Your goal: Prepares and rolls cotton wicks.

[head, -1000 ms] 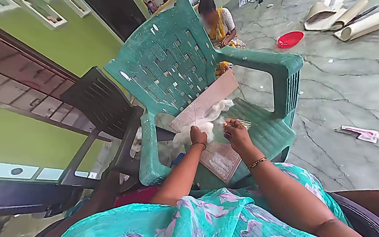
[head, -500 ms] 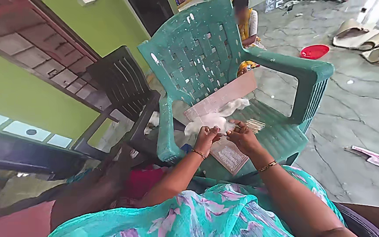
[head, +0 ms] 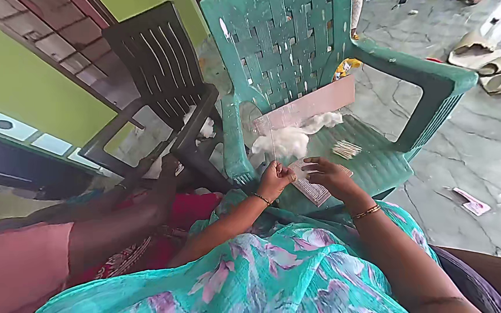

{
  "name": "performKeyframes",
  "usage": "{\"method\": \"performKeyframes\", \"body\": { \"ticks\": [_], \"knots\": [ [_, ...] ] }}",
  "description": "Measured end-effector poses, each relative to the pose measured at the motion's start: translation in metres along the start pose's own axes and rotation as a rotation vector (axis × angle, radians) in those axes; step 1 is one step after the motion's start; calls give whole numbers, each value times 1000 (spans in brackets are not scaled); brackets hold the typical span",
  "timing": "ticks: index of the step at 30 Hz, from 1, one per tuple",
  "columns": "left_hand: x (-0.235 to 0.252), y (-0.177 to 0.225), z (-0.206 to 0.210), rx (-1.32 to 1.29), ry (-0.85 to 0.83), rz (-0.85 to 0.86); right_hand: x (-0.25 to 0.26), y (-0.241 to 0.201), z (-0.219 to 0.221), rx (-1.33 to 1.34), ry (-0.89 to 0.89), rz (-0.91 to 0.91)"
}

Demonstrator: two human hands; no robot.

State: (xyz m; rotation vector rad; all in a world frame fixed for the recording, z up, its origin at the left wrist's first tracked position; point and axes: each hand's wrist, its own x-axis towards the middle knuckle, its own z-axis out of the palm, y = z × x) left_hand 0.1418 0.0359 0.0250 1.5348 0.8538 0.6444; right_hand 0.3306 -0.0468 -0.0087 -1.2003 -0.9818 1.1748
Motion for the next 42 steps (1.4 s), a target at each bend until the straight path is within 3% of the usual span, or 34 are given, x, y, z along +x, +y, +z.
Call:
{"method": "performKeyframes", "body": {
  "ticks": [8, 13, 17, 23, 26, 34, 38, 42],
  "knots": [
    [5, -19, 1, 114, -70, -94, 2, 5, 2, -237, 154, 67],
    [13, -18, 3, 472, -144, -171, 6, 1, 2, -689, 168, 55],
    [8, -16, 3, 635, -197, -122, 8, 8, -1, -815, 171, -42],
    [-8, -17, 0, 686, -237, -59, 9, 3, -7, -871, 226, -25],
    [-8, -20, -1, 687, -254, -73, 13, 3, -11, -867, 212, 9],
    [4, -17, 4, 518, -35, 34, 13, 5, -15, -727, -10, -148],
    [15, -15, 6, 460, -2, 16, 12, -3, -24, -464, -84, 50],
    [21, -17, 12, 327, -52, -129, 11, 3, -30, -143, -140, 41]
  ]
}}
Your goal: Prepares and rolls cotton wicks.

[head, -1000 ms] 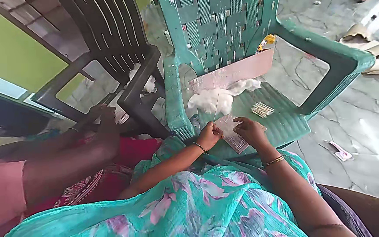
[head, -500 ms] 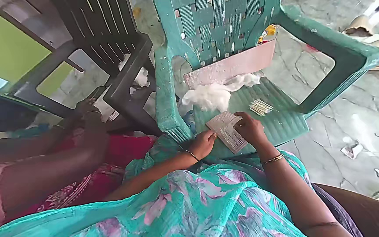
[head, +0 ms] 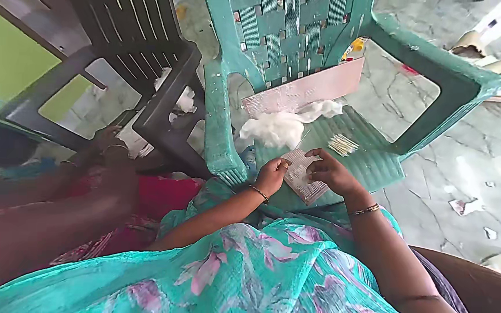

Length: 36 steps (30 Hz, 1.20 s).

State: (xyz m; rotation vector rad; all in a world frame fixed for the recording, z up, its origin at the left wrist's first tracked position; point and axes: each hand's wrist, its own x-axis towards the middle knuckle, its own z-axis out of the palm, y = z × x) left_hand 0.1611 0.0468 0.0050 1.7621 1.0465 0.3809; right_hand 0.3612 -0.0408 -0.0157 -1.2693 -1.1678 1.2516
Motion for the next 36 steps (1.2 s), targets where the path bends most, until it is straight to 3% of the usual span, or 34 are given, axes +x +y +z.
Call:
{"method": "performKeyframes", "body": {
  "ticks": [4, 9, 13, 17, 22, 31, 36],
  "knots": [
    [1, -6, 8, -189, -63, -86, 0, 3, -2, 134, 3, -32],
    [-9, -5, 9, -398, -123, -143, 0, 1, -3, 62, 54, -30],
    [-9, -8, 9, -224, -119, -118, 1, -1, -1, -83, 117, 0],
    [-6, -8, 9, 36, -96, -98, 3, 2, 0, -458, 214, 22],
    [-9, 4, 8, 328, -140, -118, 5, -1, 7, -691, 232, -9],
    [-22, -7, 5, 364, -107, 13, 5, 1, 11, -754, 314, 21],
    [-22, -8, 3, 391, -138, 0, 13, 2, 11, -802, 344, 89]
  ]
}}
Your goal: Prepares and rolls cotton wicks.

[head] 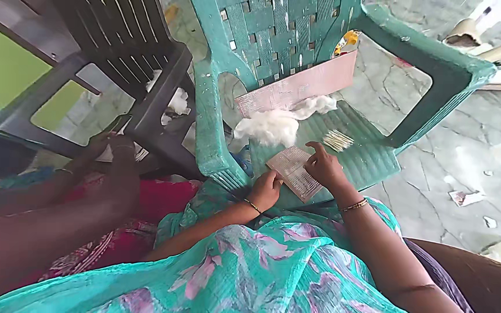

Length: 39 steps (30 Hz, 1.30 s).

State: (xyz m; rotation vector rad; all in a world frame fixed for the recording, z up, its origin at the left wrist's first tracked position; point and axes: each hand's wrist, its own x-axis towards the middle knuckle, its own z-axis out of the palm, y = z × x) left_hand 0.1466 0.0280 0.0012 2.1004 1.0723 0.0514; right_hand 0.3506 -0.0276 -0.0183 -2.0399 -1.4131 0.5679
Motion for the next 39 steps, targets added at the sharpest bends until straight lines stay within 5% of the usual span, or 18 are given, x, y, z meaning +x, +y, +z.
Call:
{"method": "performKeyframes", "body": {
  "ticks": [11, 15, 19, 27, 32, 39],
  "knots": [
    [2, -1, -4, 82, -47, -80, 8, 11, -1, -68, 140, -71],
    [-2, -1, -7, 114, -81, -96, 8, 1, 14, -269, -116, -409],
    [-6, 0, -9, 111, -118, -111, -2, -13, 15, -497, -485, -301],
    [-12, 2, -2, 77, -297, 15, -66, 2, -25, -612, -631, -268],
    [-13, -2, 1, 3, -254, 56, -83, 11, -48, -481, -497, -304],
    [-11, -4, -6, 19, -102, -37, -24, -4, -16, -511, -374, -310]
  ]
}}
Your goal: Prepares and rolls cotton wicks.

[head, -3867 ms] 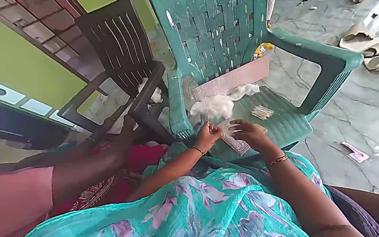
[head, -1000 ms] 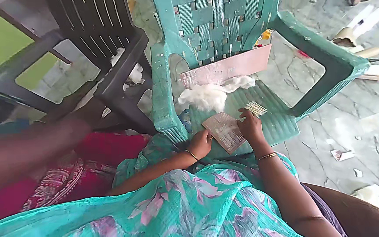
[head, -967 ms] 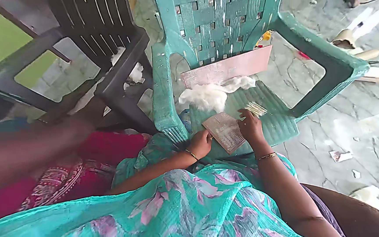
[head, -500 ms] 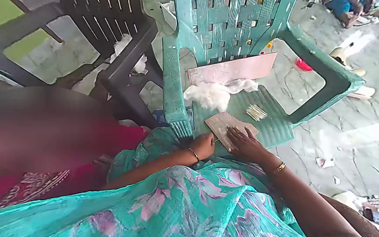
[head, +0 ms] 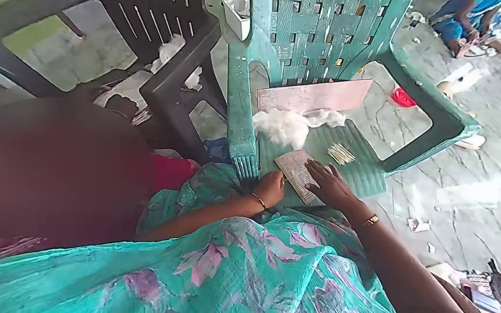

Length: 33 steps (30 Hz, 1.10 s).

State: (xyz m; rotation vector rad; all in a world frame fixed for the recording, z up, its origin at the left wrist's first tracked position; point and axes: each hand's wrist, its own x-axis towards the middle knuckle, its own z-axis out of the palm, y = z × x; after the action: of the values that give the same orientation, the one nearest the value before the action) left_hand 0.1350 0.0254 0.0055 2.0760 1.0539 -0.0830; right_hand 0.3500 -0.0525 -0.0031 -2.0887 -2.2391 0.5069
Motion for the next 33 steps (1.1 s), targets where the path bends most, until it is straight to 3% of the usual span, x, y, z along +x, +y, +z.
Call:
{"method": "performKeyframes", "body": {
  "ticks": [6, 14, 16, 18, 22, 29, 33],
  "knots": [
    [1, -1, -2, 95, -23, -32, 34, -15, 16, -77, -108, -84],
    [-2, 1, 6, 76, -172, 92, -42, -14, 12, -88, -266, -78],
    [-2, 1, 9, 63, -161, 107, -57, -8, 12, -51, -192, -115],
    [-1, -2, 10, 35, -106, 119, -62, 3, 18, 34, 2, -163],
    [1, -4, 8, 25, -3, 70, -40, 8, 13, 55, 103, -46],
    [2, -3, 2, 109, 14, 12, 24, -11, 21, -59, 0, -85],
    [1, -4, 2, 134, -35, 5, 13, -12, 24, -80, -110, -78]
  ]
}}
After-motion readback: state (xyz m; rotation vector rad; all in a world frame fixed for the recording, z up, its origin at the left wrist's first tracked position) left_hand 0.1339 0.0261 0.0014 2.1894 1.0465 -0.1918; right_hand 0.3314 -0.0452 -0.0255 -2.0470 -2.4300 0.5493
